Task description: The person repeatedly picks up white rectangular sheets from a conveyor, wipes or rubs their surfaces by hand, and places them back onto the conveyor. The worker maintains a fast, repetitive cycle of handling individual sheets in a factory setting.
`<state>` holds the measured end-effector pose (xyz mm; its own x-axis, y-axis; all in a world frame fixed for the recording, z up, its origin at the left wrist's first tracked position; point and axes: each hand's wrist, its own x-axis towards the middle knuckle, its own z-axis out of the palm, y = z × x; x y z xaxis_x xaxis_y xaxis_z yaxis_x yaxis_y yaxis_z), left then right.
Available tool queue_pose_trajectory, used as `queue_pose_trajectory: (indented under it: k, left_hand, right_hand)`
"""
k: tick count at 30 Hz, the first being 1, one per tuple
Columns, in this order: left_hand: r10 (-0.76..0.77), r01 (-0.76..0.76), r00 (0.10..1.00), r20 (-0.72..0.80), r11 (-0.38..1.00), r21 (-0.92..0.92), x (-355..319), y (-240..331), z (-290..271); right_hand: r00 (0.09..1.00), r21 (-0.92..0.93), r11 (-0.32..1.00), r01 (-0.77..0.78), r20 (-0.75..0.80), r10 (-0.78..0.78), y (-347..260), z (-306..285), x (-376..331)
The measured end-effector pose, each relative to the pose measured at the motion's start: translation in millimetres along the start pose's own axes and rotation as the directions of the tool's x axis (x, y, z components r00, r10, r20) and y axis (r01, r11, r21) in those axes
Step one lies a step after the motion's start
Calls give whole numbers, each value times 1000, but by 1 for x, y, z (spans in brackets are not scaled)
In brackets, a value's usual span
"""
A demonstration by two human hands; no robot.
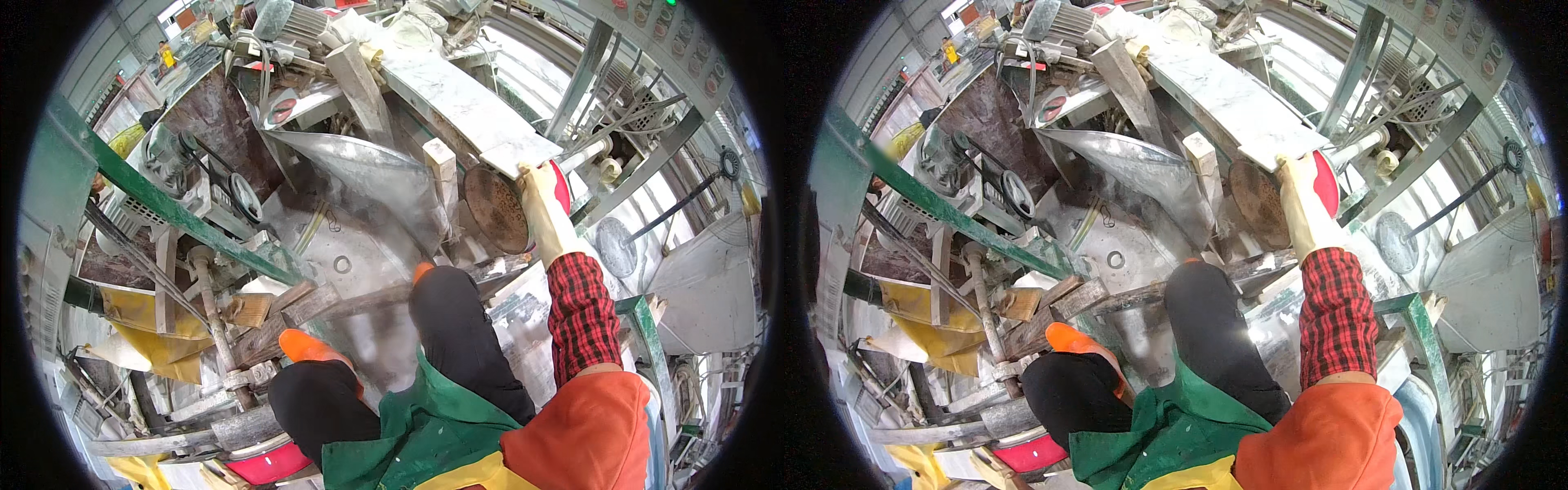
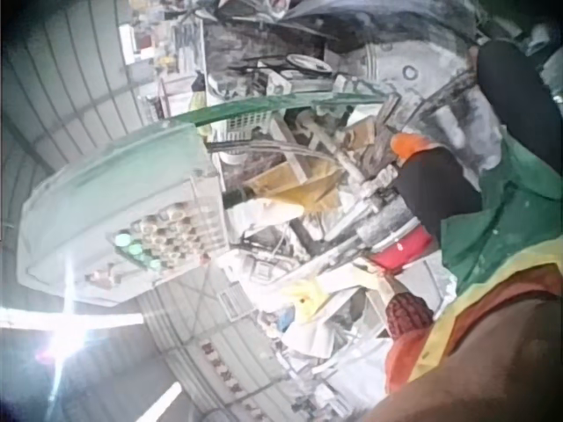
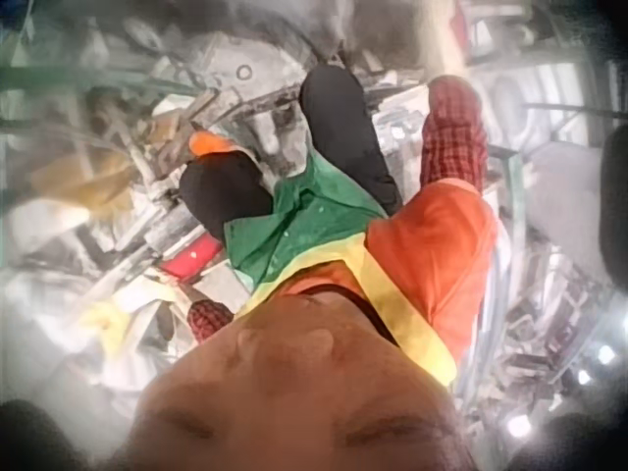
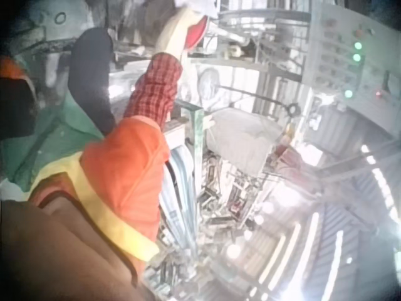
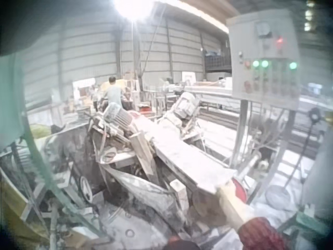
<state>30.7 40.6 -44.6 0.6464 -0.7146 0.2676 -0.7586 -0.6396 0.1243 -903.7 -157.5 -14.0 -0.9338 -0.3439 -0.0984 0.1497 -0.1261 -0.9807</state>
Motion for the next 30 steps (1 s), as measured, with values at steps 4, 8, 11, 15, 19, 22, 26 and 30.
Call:
queue_pose_trajectory:
  k: [4, 8, 11, 15, 19, 22, 26, 30]
  left_hand:
    - [-1, 2, 1000, -14, 1000, 19, -4, 0, -6]
    - [21, -21, 1000, -9, 1000, 17, -6, 9, -1]
    - [10, -9, 999, -37, 1000, 28, -13, 1, -13]
    - [35, -34, 998, -43, 999, 23, -17, 3, -15]
    - [47, -47, 998, -35, 999, 16, -24, 1, -20]
    - [82, -83, 997, 6, 996, 35, -13, 2, -16]
    - [-192, 212, 971, 143, 968, -137, 15, 15, -30]
    - [-218, 372, 926, 309, 676, -636, 21, 5, -35]
  right_hand:
    - [998, -75, 997, 17, -59, -21, 21, 8, 22]
    - [992, 2, 994, 106, -75, -106, 32, 5, 42]
    - [958, -582, 762, 285, 205, -202, 38, 13, 54]
    - [853, -855, 153, 496, 512, 100, 10, -22, 63]
    - [910, -886, 242, 397, 413, 21, 0, 2, 63]
    - [849, -728, 440, 526, 479, -223, 5, 37, 38]
    - [581, -349, 752, 559, 812, -56, -2, 134, -121]
    - [234, -160, 960, 231, 967, 105, 21, 172, -242]
